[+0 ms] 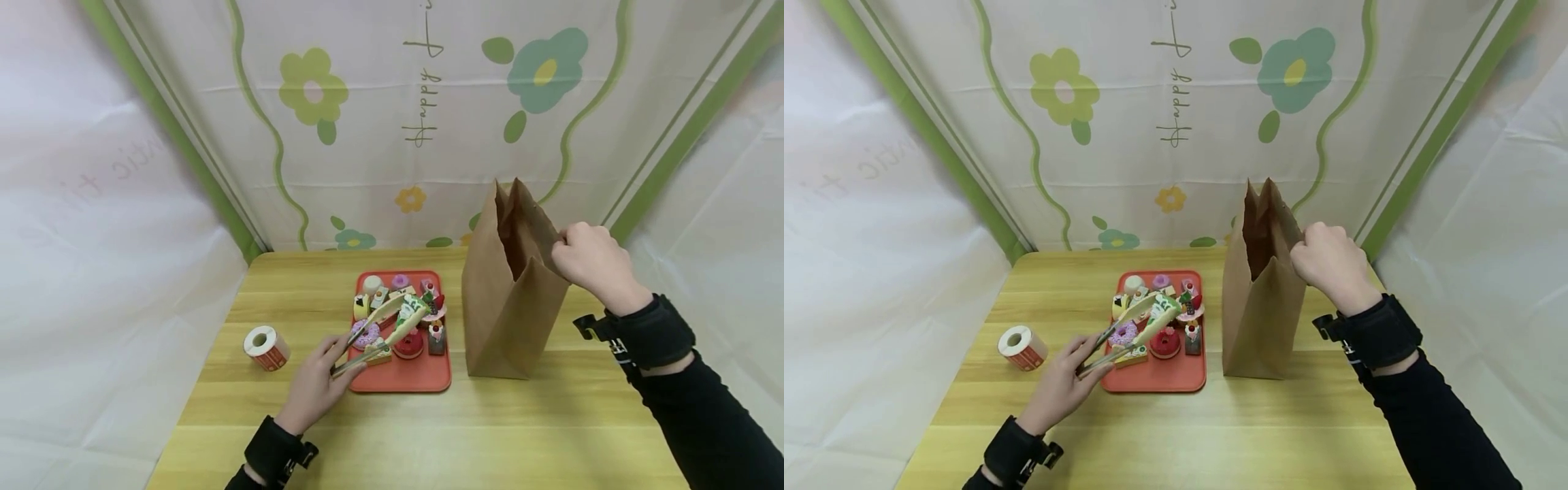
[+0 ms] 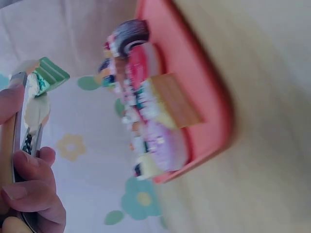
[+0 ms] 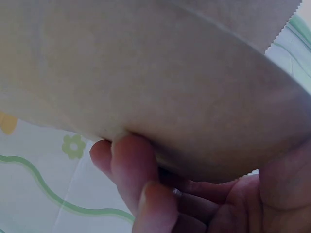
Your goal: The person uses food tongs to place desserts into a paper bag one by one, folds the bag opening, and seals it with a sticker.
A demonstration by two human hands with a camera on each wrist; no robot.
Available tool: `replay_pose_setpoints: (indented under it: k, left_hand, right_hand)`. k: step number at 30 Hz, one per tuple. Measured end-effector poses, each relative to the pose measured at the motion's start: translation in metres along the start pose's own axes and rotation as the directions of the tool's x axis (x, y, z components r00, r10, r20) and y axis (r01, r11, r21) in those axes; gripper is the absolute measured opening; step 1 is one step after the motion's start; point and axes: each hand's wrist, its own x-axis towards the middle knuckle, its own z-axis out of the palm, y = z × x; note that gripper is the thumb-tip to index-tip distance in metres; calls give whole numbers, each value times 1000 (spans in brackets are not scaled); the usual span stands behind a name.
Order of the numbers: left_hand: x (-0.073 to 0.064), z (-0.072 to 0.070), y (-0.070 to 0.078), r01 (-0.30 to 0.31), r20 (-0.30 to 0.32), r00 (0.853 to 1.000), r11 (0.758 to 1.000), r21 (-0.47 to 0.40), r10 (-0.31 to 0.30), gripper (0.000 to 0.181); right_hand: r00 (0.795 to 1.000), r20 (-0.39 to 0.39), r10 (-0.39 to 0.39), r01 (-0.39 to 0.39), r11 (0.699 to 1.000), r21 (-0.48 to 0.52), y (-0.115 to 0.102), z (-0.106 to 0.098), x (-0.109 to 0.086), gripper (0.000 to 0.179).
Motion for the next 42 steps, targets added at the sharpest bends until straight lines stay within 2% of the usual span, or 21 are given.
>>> replay_pose_setpoints:
  k: [9, 15, 24, 31, 35, 39, 42]
  left_hand:
    - [36, -22, 17, -63, -90, 994, 998, 17, 64, 62]
    - [61, -34, 35, -122, -103, 987, 992, 31, 124, 61]
    - [96, -49, 65, -239, -146, 960, 971, 15, 239, 58]
    - [119, -47, 93, -299, -167, 941, 954, -6, 294, 57]
    - [134, -43, 108, -332, -153, 932, 943, -7, 328, 56]
    - [148, -36, 122, -337, -139, 933, 941, -18, 332, 56]
    - [156, -24, 132, -330, -136, 938, 942, -61, 319, 54]
  right_hand:
    - [1000, -10, -12, 12, 1000, -15, 0, -2, 0, 23]
    - [1000, -16, -11, 10, 1000, -29, -1, 0, 0, 23]
    - [1000, -7, -23, 22, 999, -43, -6, 2, 0, 23]
    - [999, -15, -29, 28, 999, -40, -7, 3, -1, 24]
    - [999, -6, -32, 31, 999, -36, -8, 2, -2, 25]
    - [999, 1, -33, 33, 999, -31, -9, 2, -2, 26]
    - [999, -1, -37, 36, 999, -32, -10, 2, -3, 26]
